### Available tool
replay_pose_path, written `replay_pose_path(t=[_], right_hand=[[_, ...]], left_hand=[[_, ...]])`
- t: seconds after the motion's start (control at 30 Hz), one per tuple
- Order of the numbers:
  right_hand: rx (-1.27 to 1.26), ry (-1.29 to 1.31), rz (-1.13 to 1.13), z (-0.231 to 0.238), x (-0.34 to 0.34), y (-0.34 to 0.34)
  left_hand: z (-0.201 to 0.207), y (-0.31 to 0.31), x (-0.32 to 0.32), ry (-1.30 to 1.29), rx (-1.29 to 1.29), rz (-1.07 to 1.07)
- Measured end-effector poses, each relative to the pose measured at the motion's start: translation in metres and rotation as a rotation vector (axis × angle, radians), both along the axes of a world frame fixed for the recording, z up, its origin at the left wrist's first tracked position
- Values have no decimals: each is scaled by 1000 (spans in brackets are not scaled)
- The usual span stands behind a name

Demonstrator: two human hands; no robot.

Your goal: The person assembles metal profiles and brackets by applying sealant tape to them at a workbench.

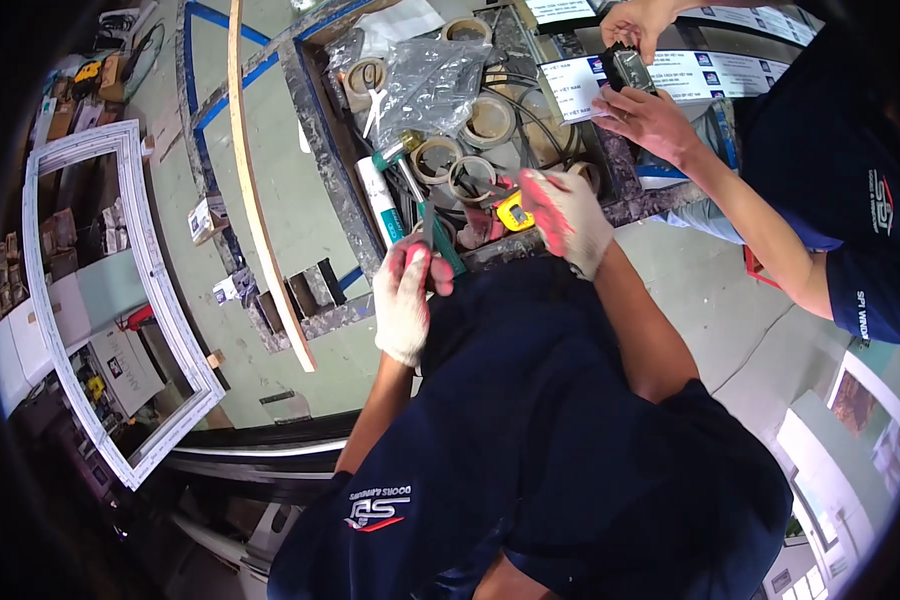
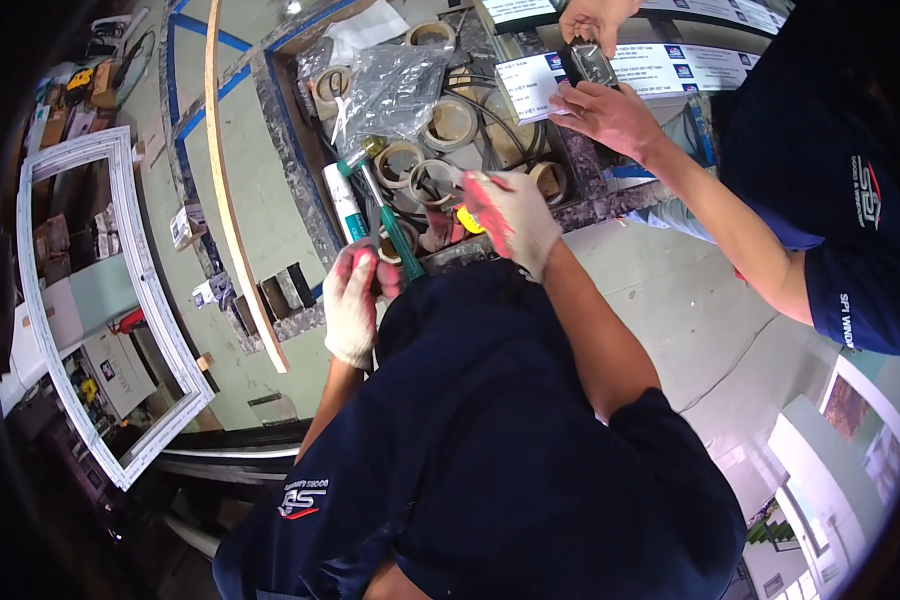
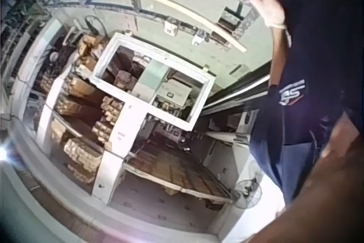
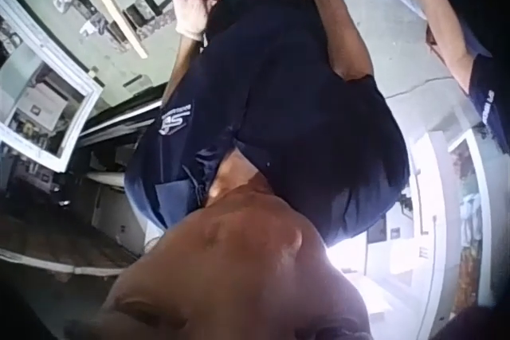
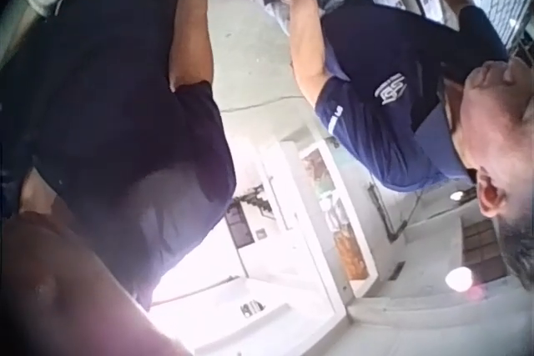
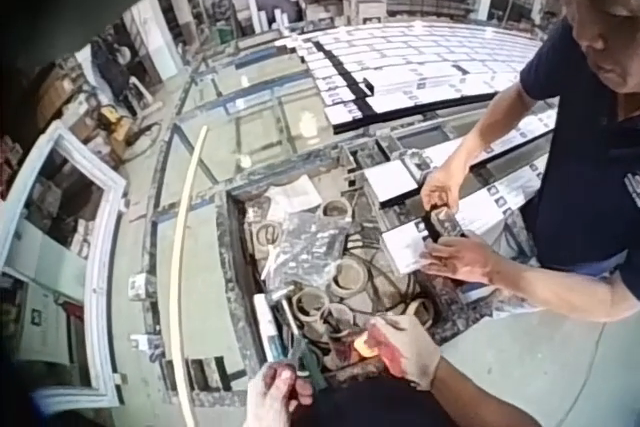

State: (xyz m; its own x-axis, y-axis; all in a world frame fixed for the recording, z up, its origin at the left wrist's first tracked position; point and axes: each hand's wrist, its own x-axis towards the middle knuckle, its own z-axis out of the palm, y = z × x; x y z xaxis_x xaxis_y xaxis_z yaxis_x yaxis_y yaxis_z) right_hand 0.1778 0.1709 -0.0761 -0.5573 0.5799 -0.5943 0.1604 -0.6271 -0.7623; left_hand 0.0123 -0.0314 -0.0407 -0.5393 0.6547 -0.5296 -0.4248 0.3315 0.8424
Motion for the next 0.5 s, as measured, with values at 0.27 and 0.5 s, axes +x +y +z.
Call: replay_pose_path(t=[0.27,0.5], right_hand=[[-131,-22,-196,-17,56,-19],[-16,-92,-220,5,68,-17]], left_hand=[[-89,55,-25,1013,-266,-524],[-118,105,-20,1303,-372,-494]])
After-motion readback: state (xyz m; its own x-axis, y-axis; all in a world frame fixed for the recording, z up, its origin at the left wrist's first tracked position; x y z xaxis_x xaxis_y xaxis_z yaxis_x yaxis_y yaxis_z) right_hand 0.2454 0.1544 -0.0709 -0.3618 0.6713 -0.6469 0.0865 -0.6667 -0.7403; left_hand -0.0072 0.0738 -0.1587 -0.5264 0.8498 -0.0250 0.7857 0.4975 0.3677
